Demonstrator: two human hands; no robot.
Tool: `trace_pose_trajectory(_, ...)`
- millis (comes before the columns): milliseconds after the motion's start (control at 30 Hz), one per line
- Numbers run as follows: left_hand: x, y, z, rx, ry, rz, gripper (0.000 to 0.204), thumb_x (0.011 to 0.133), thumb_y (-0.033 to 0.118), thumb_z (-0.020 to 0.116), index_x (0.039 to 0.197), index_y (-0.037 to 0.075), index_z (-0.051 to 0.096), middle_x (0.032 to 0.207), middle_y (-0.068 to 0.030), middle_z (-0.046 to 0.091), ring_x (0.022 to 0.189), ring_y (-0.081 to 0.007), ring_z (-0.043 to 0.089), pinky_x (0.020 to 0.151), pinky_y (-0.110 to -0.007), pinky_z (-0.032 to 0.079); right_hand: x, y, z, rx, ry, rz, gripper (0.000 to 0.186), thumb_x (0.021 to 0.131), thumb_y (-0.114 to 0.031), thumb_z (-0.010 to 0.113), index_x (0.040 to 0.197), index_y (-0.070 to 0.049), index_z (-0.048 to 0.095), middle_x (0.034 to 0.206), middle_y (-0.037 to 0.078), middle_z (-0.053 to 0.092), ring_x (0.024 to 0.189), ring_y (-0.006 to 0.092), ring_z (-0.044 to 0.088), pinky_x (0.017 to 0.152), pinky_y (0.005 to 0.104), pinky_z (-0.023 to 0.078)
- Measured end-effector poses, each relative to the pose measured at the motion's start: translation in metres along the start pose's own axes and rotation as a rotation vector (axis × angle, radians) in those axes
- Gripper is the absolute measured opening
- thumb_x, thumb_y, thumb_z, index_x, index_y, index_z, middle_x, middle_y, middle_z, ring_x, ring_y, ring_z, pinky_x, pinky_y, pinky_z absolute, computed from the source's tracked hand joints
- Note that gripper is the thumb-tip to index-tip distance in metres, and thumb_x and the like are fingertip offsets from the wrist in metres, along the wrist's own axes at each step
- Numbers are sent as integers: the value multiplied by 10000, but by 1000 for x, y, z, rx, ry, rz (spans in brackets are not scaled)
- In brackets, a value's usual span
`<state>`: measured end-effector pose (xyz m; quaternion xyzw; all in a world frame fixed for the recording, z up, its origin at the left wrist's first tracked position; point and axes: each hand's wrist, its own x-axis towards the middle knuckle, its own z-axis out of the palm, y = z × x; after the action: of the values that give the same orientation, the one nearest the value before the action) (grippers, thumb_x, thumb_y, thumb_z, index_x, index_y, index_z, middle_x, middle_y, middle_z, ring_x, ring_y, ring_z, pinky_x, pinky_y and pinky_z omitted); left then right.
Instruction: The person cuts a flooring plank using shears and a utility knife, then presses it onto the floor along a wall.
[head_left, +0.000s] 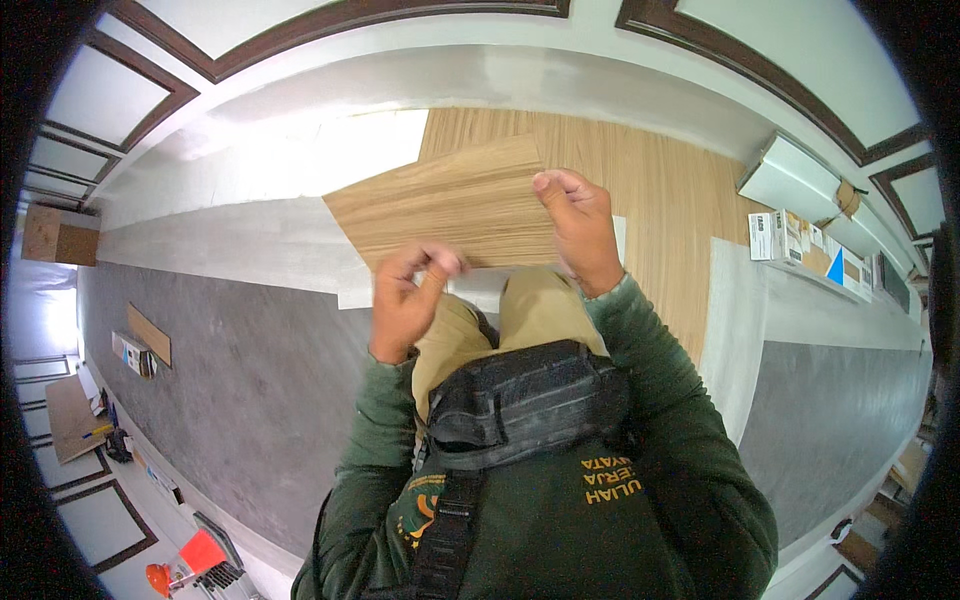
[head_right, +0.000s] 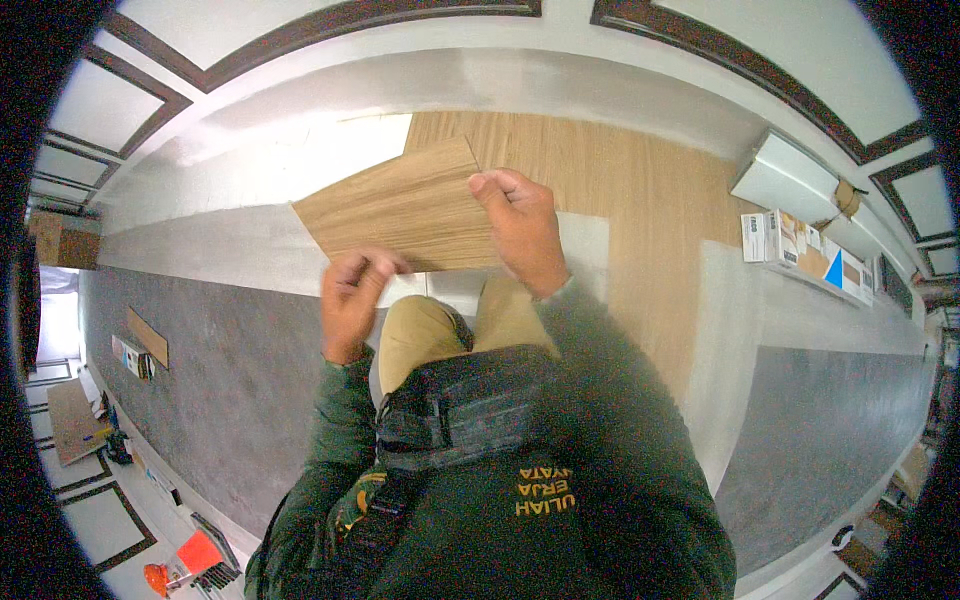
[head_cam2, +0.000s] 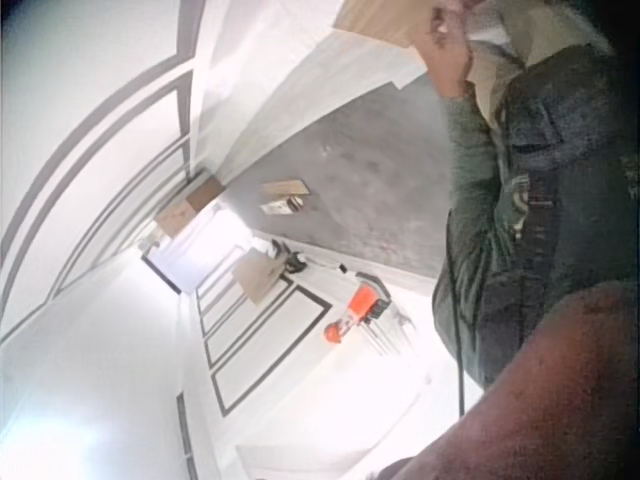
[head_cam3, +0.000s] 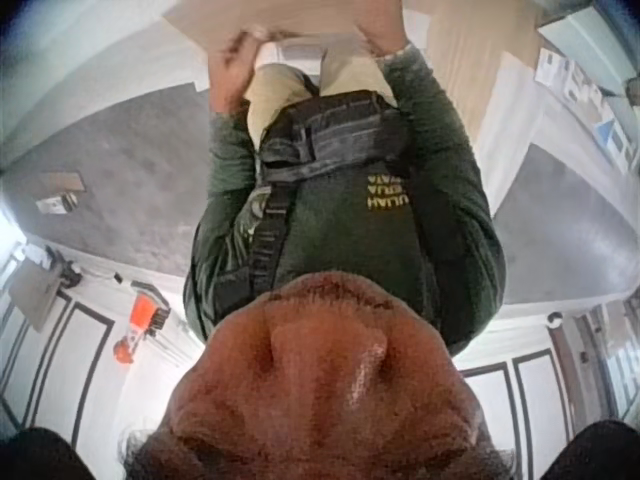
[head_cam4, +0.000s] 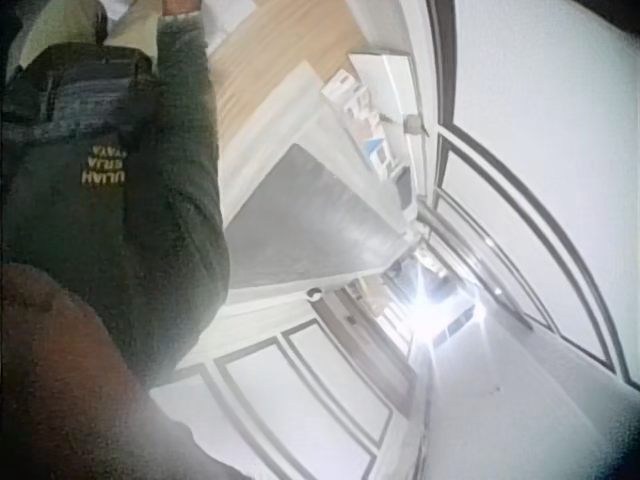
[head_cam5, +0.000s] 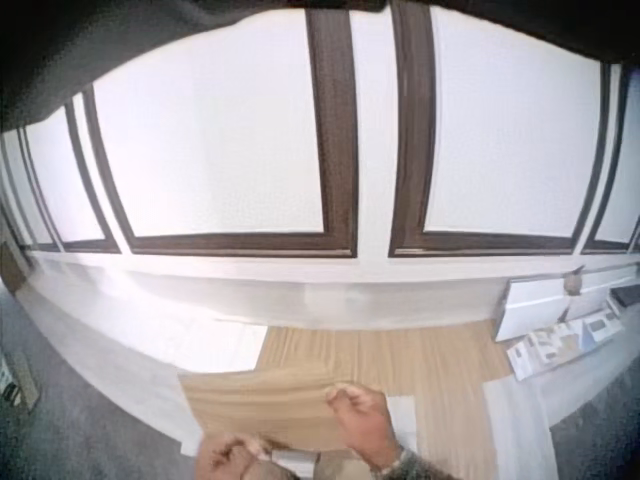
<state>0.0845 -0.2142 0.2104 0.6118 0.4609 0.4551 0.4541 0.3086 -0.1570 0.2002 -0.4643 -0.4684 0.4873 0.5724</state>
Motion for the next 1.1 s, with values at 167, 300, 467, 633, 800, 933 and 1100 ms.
trace_pose_trajectory(167, 46, 45, 21, 688, 331, 650, 267, 887, 205, 697, 1034, -15, 669, 846, -106, 696, 790, -201, 667, 759, -330, 517, -23, -1, -18, -92, -134, 72, 255, 984, -189, 614, 1044, 55, 659, 904, 20, 663, 833, 84, 568, 775, 260, 478)
trace_pose_trajectory(300, 54, 30, 39, 497, 25, 82, 264, 889, 234, 680, 981, -13, 684, 799, -91, 675, 703, -163, 610, 696, -303, 497, -36, 1, -36, 19, -192, 239, 326, 1006, -252, 570, 1067, 58, 646, 940, 48, 675, 847, 98, 595, 779, 261, 500)
trace_pose_trajectory(467, 49, -13, 33, 457, -27, -50, 220, 936, 201, 588, 939, -10, 648, 775, -64, 620, 731, -142, 539, 684, -301, 461, -53, 59, -137, 305, -130, 381, 333, 992, -273, 569, 1125, 29, 614, 998, 94, 670, 856, 160, 643, 775, 286, 535)
trace_pose_trajectory(633, 43, -49, -3, 358, 153, -233, 264, 971, 255, 587, 1030, 4, 641, 880, 17, 549, 826, -92, 456, 763, -254, 394, -164, 201, -339, -11, 585, 379, 192, 945, -167, 560, 942, -3, 660, 795, 80, 660, 685, 165, 634, 600, 311, 521)
trace_pose_trajectory(800, 46, -65, -34, 163, 190, -307, 304, 1015, 256, 532, 1127, -13, 620, 975, -22, 613, 890, -122, 524, 804, -278, 425, -326, 300, -375, -1453, 366, 572, 309, 903, -233, 535, 820, 24, 685, 769, 207, 659, 695, 311, 649, 644, 436, 507)
trace_pose_trajectory(933, 40, -88, -96, -159, 265, -262, 408, 1033, 294, 472, 1306, -7, 513, 1262, -128, 584, 1154, -245, 557, 960, -387, 454, -387, 341, -340, -1338, -29, 892, 378, 880, -303, 559, 883, 52, 689, 910, 261, 673, 879, 394, 652, 816, 503, 514)
trace_pose_trajectory(1100, 26, -119, -198, -391, 574, -230, 414, 1022, 300, 490, 1324, 18, 519, 1297, -128, 573, 1171, -261, 551, 978, -412, 448, -456, 406, -380, -1413, -290, 799, 252, 861, -233, 597, 830, -11, 712, 869, 174, 708, 839, 354, 680, 743, 467, 527)
